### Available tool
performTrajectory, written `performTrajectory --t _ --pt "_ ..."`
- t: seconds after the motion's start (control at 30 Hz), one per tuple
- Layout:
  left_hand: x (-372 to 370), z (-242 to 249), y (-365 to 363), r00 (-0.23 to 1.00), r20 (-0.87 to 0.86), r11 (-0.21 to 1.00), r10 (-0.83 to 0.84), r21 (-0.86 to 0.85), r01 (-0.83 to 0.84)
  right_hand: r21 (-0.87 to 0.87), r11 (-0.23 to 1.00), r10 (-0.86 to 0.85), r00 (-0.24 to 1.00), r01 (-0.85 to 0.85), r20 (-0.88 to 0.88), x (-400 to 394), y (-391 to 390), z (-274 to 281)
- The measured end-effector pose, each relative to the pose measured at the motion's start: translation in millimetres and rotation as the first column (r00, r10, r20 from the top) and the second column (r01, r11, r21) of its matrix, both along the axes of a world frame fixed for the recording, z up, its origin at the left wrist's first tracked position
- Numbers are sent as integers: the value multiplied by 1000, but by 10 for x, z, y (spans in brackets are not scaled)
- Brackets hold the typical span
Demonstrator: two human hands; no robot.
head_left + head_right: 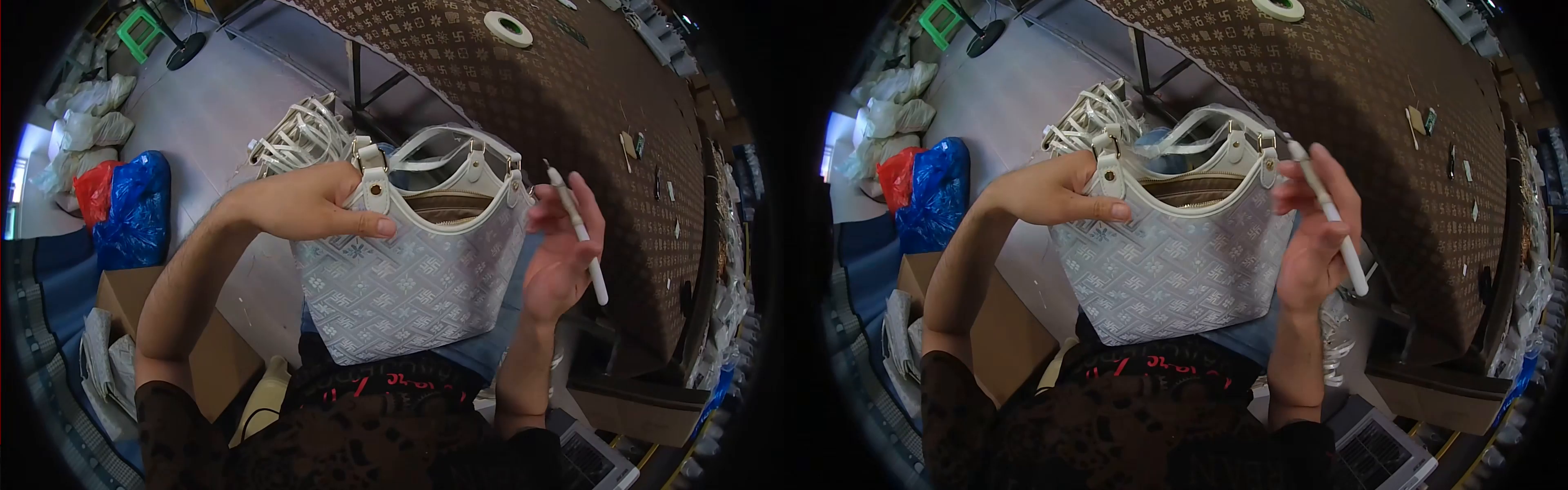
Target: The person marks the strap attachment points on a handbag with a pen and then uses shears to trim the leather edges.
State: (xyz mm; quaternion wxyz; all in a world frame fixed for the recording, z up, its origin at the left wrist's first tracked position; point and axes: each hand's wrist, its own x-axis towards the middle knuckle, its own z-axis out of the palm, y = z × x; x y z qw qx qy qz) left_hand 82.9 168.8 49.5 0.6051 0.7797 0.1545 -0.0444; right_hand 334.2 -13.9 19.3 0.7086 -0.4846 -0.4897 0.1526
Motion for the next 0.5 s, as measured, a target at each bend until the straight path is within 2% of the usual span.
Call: performTrajectory --t 0.03,0.1,0.17,0.2,0.27,0.33,0.4,0.47,0.5 --pt "37 90 -20 997 -82 1000 -1 -7 1 -36 990 136 989 -138 -55 -85 -2 44" --pt "101 71 -30 997 -77 999 -22 -25 21 -62 925 352 906 -375 -234 -320 45 116" --pt "162 120 -85 998 -58 997 7 -75 -12 -152 900 369 900 -409 -232 -464 146 123" --pt "188 172 -93 998 -60 997 5 -82 -10 -175 884 370 878 -433 -305 -542 189 173" --pt "194 228 -99 986 -162 999 37 17 -35 -212 885 352 893 -416 -282 -600 308 205" --pt "192 196 -118 989 -132 998 61 -26 -65 -228 876 365 894 -424 -261 -609 423 173" --pt "185 178 -92 992 -95 994 86 -62 -92 -172 853 372 806 -492 -460 -601 503 176" --pt "187 156 -50 976 -209 998 58 -12 -62 -183 843 369 791 -506 -488 -554 550 184" --pt "187 117 -50 975 -214 998 63 -16 -68 -210 847 345 805 -489 -483 -532 560 186"
